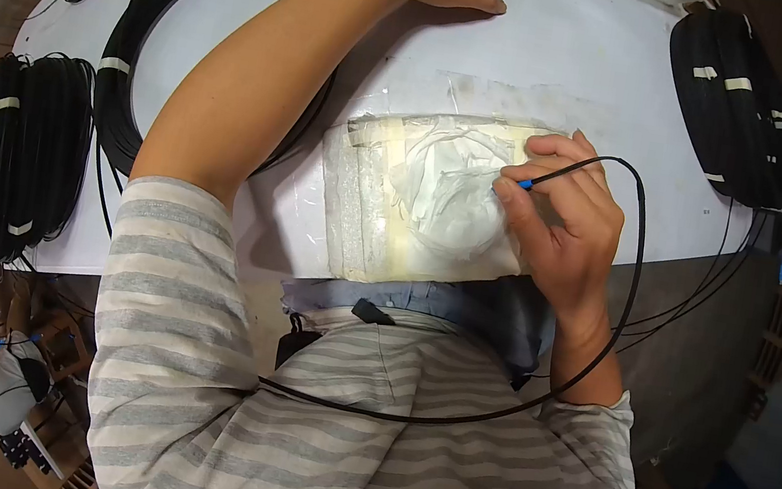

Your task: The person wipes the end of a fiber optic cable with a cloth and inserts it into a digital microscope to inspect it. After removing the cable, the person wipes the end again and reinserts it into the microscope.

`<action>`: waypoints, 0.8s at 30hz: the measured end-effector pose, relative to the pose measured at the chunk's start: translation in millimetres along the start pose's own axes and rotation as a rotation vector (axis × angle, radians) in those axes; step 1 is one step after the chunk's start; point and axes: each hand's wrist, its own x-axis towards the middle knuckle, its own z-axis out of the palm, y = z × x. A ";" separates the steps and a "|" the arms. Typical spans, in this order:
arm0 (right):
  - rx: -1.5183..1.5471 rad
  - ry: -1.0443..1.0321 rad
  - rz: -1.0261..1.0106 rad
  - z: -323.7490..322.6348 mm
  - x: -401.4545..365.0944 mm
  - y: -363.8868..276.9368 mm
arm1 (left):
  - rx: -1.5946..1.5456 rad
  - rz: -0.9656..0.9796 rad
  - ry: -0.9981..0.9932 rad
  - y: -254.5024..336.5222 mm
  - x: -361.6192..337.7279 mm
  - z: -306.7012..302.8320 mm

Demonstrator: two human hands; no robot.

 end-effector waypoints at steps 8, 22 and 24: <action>0.009 -0.014 -0.008 3.0 -0.7 -5.2 | -0.055 -0.059 -0.075 13.7 1.5 -13.2; 0.047 -0.067 0.005 5.0 -4.1 -8.5 | -0.028 -0.099 -0.128 15.6 -0.3 -11.0; 0.126 -0.084 0.030 1.9 -0.4 -8.9 | 0.010 -0.081 -0.118 22.3 -1.2 -16.2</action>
